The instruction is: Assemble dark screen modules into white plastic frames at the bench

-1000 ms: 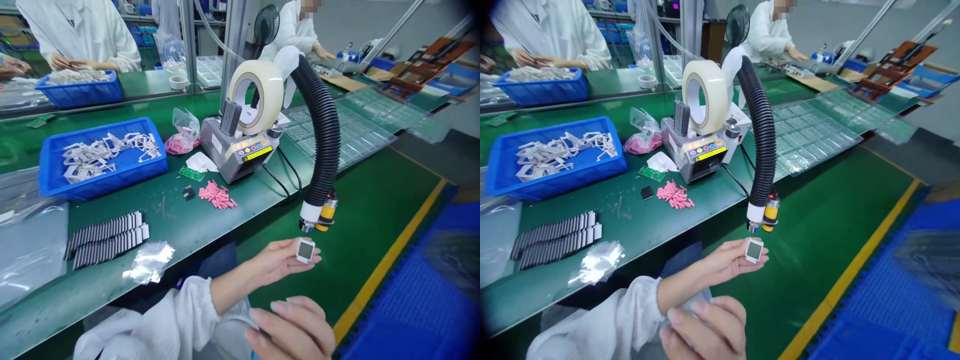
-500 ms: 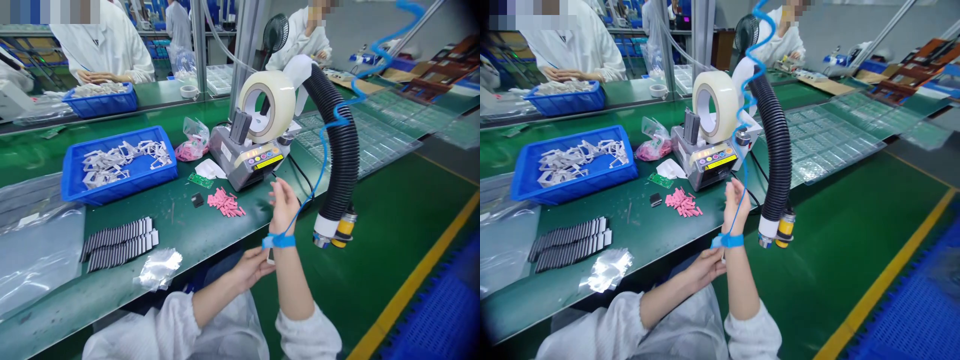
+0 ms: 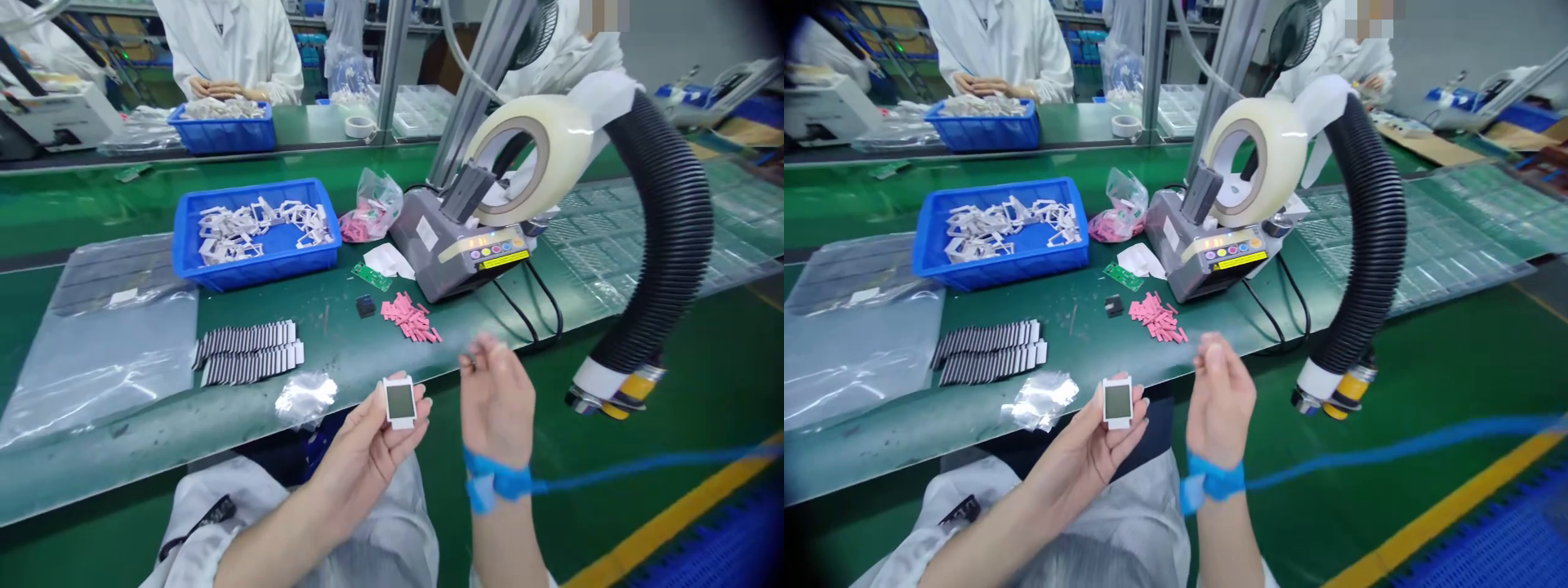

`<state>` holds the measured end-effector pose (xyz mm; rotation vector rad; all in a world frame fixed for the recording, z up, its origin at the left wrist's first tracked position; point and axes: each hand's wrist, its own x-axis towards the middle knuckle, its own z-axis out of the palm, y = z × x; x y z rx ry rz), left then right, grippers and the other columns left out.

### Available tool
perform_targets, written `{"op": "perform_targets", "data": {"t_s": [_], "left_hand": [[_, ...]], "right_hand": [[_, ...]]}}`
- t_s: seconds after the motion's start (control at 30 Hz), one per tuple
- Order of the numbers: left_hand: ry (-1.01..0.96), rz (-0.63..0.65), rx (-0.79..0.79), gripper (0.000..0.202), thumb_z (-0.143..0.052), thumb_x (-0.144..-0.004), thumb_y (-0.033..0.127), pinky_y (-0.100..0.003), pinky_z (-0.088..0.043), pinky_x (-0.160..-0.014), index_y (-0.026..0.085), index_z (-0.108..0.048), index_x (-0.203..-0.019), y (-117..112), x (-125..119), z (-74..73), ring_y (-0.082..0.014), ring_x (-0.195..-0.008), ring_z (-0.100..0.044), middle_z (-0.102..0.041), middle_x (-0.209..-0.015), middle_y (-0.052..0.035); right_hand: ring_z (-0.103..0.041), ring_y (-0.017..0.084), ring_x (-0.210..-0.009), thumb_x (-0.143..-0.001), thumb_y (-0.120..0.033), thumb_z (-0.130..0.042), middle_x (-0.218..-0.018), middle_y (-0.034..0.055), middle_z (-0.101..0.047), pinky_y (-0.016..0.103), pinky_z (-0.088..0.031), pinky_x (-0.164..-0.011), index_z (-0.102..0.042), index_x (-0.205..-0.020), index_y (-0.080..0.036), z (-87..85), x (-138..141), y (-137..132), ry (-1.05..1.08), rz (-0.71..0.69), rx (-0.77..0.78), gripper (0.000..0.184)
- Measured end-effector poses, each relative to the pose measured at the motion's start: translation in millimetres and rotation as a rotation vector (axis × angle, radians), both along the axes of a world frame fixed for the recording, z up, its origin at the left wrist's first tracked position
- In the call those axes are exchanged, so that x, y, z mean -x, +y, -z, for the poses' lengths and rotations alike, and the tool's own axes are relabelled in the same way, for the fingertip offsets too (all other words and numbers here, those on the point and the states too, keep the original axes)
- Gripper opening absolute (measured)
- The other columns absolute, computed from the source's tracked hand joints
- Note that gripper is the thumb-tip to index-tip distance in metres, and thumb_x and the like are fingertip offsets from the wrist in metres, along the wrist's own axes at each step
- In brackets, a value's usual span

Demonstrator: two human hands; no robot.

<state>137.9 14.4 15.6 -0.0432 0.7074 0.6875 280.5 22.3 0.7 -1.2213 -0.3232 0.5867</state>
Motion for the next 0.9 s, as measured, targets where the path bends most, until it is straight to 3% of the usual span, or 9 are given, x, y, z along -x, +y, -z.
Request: {"op": "perform_targets", "data": {"t_s": [0.13, 0.33, 0.5, 0.9], "left_hand": [[-0.061, -0.083, -0.010, 0.020, -0.049, -0.092, 0.022, -0.023, -0.055, -0.084, 0.015, -0.067, -0.097, -2.5, 8.6, -16.6, -0.0126, -0.088, -0.070, -0.074, -0.097, -0.0058], [-0.113, -0.132, -0.136, 0.022, -0.052, -0.091, 0.026, -0.021, -0.054, -0.082, 0.015, -0.068, -0.099, -8.0, 19.2, -25.6, -0.0125, -0.086, -0.069, -0.073, -0.092, -0.0057], [-0.085, -0.150, -0.174, 0.025, -0.053, -0.090, 0.030, -0.022, -0.054, -0.083, 0.015, -0.068, -0.103, -10.5, 25.5, -29.7, -0.0154, -0.092, -0.067, -0.072, -0.096, -0.0064], [-0.085, -0.182, -0.115, 0.027, -0.056, -0.088, 0.031, -0.029, -0.052, -0.089, 0.017, -0.064, -0.109, -13.3, 31.6, -32.3, -0.0180, -0.095, -0.067, -0.071, -0.099, -0.0075]], "right_hand": [[-0.061, 0.015, -0.093, -0.075, -0.035, -0.069, -0.102, -0.0005, -0.066, 0.031, -0.049, -0.079, -0.068, -0.074, -0.026, -6.0, 51.4, -36.3, 0.010, -0.266, -0.072, 0.008], [-0.064, 0.017, -0.100, -0.079, -0.028, -0.067, -0.117, -0.0019, -0.062, 0.033, -0.054, -0.083, -0.071, -0.080, -0.032, -10.0, 76.6, -44.1, -0.066, -0.484, -0.146, 0.005], [-0.061, 0.018, -0.108, -0.079, -0.025, -0.067, -0.119, -0.0017, -0.062, 0.032, -0.052, -0.086, -0.071, -0.082, -0.033, -8.4, 84.9, -42.8, -0.105, -0.501, -0.138, 0.009], [-0.063, 0.021, -0.101, -0.078, -0.025, -0.068, -0.117, 0.0043, -0.060, 0.037, -0.055, -0.081, -0.070, -0.075, -0.026, -8.8, 93.4, -44.1, -0.271, -0.386, -0.069, 0.004]]}}
